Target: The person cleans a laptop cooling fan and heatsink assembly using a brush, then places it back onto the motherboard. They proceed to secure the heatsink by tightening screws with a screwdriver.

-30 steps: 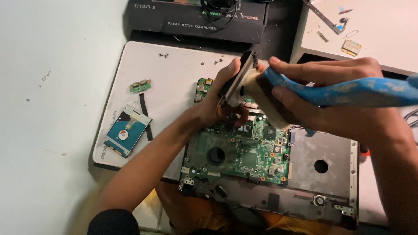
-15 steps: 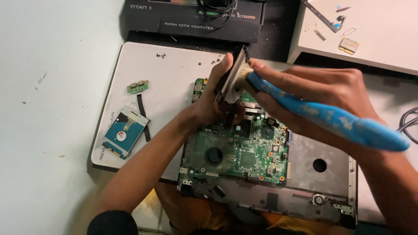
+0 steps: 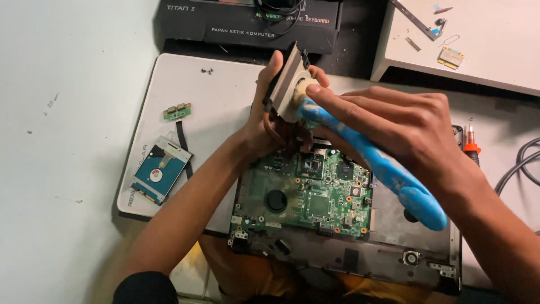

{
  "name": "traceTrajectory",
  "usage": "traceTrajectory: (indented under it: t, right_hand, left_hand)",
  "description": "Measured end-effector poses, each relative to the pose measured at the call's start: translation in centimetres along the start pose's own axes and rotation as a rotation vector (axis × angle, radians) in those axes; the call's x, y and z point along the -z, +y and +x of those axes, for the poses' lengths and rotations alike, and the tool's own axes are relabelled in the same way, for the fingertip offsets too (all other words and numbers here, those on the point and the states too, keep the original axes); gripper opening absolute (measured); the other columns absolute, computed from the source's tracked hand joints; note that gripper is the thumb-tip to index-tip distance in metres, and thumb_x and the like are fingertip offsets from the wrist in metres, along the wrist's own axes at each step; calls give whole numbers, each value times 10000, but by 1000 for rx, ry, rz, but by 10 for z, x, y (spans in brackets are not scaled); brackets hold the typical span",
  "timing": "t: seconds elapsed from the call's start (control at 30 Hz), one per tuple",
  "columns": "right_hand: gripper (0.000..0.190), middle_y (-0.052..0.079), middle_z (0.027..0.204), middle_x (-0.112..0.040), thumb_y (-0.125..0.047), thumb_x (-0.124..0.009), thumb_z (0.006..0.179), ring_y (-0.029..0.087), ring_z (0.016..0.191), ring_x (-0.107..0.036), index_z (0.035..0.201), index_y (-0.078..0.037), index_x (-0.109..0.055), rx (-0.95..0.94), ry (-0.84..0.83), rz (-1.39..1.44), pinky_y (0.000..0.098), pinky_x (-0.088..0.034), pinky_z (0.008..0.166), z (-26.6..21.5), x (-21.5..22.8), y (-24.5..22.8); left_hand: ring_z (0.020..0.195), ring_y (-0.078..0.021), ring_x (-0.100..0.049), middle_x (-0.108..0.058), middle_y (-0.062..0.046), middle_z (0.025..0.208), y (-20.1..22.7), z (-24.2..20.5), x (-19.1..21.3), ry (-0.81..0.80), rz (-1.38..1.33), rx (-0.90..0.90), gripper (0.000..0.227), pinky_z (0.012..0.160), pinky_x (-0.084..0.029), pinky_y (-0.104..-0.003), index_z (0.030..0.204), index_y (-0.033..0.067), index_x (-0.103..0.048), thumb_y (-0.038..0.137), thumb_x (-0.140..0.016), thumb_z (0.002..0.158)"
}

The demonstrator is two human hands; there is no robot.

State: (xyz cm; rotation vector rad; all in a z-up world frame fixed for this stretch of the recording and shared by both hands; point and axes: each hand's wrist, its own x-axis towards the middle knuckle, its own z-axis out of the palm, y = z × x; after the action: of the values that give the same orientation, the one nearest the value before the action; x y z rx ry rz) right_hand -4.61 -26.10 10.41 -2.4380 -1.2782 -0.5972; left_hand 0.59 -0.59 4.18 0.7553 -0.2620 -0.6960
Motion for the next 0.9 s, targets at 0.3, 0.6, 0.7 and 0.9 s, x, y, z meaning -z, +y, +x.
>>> traceTrajectory:
  t: [0.3, 0.6, 0.7, 0.9]
  right_hand:
    - [352, 164, 1234, -948, -281, -987, 1243, 332, 1097, -916, 1451, -4, -929, 46, 97, -94, 431, -704, 915, 18, 14, 1]
    - [367, 265, 1339, -930, -156, -968, 1226, 397, 1083, -900, 1491, 67, -846, 10, 208, 27, 464, -705, 929, 14, -12, -10]
    - [356, 274, 1266, -926, -181, -921, 1189, 404, 1045, -911, 1423, 75, -846, 78, 196, 132, 457, -704, 886, 15, -21, 7]
    - [314, 144, 1201, -924, -174, -957, 1188, 313, 962, -860, 1458, -19, -913, 3, 37, 101, 422, -632, 819, 17, 9, 9]
  left_hand:
    - [1476, -429, -660, -634, -215, 1674, 9, -4, 2, 55, -69, 118, 1396, 859, -722, -762, 1848, -8, -412, 932, -469, 819]
    - [1249, -460, -788, -693, -289, 1595, 11, -19, 1, -53, 87, -22, 1003, 1016, -730, -601, 1834, 69, -397, 663, -585, 1048]
    - [1251, -345, -824, -825, -183, 1478, 7, -16, 16, -69, 154, -155, 872, 980, -718, -510, 1760, 28, -528, 622, -584, 1123]
    - [1250, -318, -804, -834, -198, 1349, -6, -3, 28, -167, -26, -243, 648, 1114, -635, -426, 1548, -34, -687, 487, -638, 1165]
